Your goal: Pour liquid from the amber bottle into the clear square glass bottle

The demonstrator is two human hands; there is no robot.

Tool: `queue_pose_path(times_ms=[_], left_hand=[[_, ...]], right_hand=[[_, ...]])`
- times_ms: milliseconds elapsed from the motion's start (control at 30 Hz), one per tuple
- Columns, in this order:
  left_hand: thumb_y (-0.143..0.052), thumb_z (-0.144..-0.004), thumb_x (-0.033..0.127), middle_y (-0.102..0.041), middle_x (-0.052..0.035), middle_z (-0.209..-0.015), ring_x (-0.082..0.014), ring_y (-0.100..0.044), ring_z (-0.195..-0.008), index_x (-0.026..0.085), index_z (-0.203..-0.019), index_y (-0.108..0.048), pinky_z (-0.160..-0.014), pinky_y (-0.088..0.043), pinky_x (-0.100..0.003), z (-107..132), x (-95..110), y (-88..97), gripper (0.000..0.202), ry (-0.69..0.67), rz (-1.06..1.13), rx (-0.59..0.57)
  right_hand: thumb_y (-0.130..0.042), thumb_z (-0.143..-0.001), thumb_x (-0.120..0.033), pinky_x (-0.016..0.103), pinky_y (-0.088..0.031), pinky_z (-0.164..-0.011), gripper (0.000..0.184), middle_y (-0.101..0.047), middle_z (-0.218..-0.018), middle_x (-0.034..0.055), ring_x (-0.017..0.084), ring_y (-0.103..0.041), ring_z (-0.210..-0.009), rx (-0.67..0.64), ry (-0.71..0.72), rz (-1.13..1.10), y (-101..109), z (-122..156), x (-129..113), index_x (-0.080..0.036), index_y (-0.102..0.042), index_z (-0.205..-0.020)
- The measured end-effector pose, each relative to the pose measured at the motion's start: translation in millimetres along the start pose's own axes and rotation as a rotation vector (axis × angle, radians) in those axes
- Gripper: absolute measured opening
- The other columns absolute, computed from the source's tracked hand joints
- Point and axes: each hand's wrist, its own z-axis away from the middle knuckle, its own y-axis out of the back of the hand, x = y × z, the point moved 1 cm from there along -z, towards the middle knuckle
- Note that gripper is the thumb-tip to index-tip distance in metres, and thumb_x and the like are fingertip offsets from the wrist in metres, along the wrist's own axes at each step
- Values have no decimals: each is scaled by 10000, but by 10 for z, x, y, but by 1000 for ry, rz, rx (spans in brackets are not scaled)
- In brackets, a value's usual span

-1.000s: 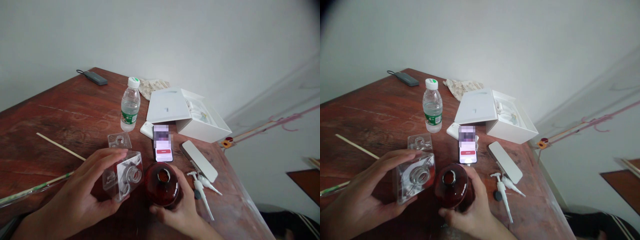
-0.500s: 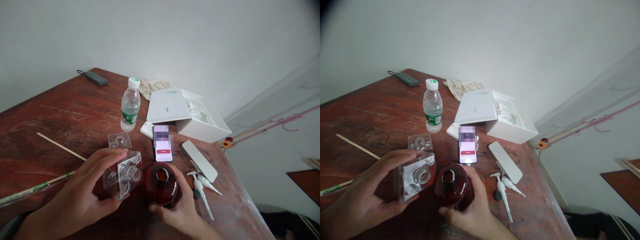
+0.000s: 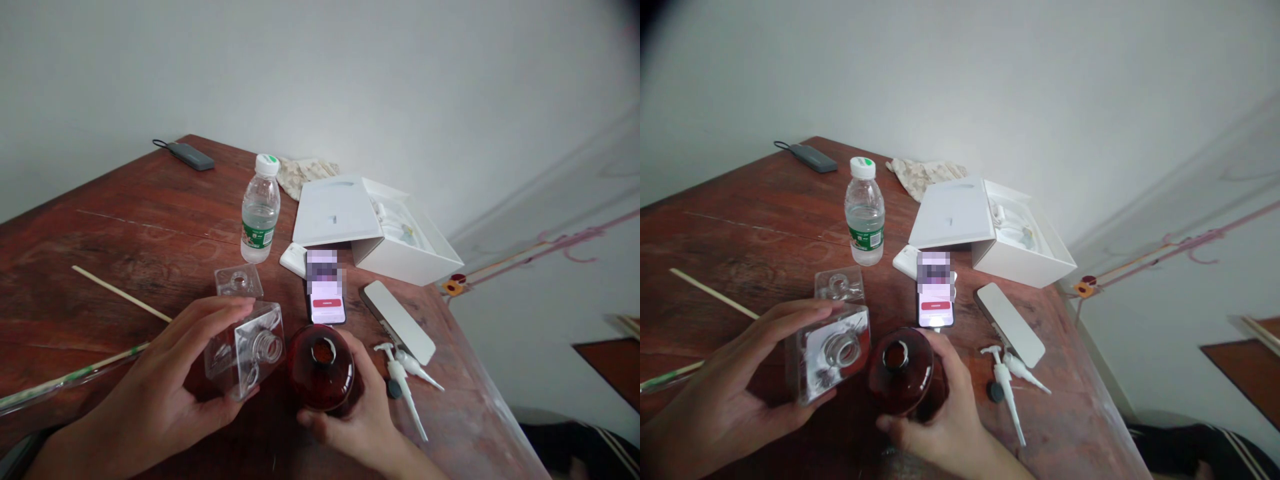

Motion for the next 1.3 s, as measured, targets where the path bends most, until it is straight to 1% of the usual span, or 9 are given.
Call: queue_pose_path(times_ms=[100, 233, 333, 433, 567, 700, 833, 1100, 1300], left_hand=[[-677, -915, 206, -656, -51, -1478, -280, -703, -1303, 349, -1567, -469, -1182, -594, -415, -6, 2, 5, 699, -1, 4, -4], [-679, -907, 219, -653, -64, -1484, -314, -699, -1312, 353, -1573, -471, -1182, -598, -446, 7, -23, -7, 710, 9, 18, 4], [-681, -925, 229, -641, -70, -1496, -326, -682, -1337, 355, -1576, -473, -1200, -584, -482, 13, -42, -29, 694, 23, 15, 20], [-708, -936, 254, -651, -60, -1480, -325, -692, -1323, 364, -1557, -494, -1184, -598, -491, -12, -19, -28, 667, 3, 7, 54], [-692, -934, 260, -688, -40, -1439, -332, -724, -1286, 390, -1519, -524, -1155, -621, -497, -62, 42, 9, 622, -7, 6, 84], [-688, -927, 254, -706, -52, -1443, -351, -734, -1272, 407, -1518, -527, -1125, -640, -537, -68, 53, 23, 632, -6, 18, 87], [-695, -925, 251, -703, -47, -1450, -345, -737, -1276, 403, -1521, -535, -1138, -634, -531, -46, 30, 5, 636, 11, 20, 84], [-682, -934, 224, -690, -58, -1455, -338, -722, -1304, 368, -1526, -528, -1161, -616, -508, -40, 37, 19, 628, -2, 16, 59], [-696, -926, 230, -703, -74, -1443, -358, -732, -1280, 384, -1530, -521, -1138, -629, -544, -38, 26, 5, 647, 11, 18, 55]], right_hand=[[-955, -804, -456, 412, -673, -972, 775, -773, -1311, 32, 288, -792, -1112, 7, 6, 31, 9, 13, 10, -389, -596, -1488], [-960, -783, -466, 455, -661, -998, 800, -746, -1356, 69, 324, -767, -1165, 3, 12, 100, 48, 36, 40, -344, -609, -1491], [-953, -783, -464, 458, -639, -1026, 803, -726, -1375, 80, 331, -743, -1203, -14, 38, 154, 72, 32, 44, -330, -613, -1498], [-955, -778, -462, 450, -607, -1065, 796, -718, -1364, 78, 323, -724, -1215, -46, 65, 197, 76, 16, 28, -324, -627, -1491], [-953, -775, -483, 443, -607, -1039, 793, -715, -1336, 82, 320, -720, -1183, -69, 60, 181, 67, 14, 16, -315, -635, -1482], [-953, -772, -481, 467, -604, -1042, 814, -709, -1346, 90, 333, -716, -1196, -61, 55, 190, 66, 39, 37, -310, -619, -1494], [-958, -766, -475, 475, -608, -1038, 830, -710, -1346, 97, 336, -717, -1192, -50, 72, 197, 68, 51, 51, -302, -614, -1501], [-966, -765, -465, 473, -585, -1076, 844, -690, -1384, 97, 340, -697, -1238, -68, 32, 157, 69, 43, 60, -318, -608, -1515], [-962, -768, -466, 462, -585, -1081, 818, -692, -1377, 89, 331, -703, -1237, -63, 16, 157, 64, 29, 33, -325, -618, -1497]])
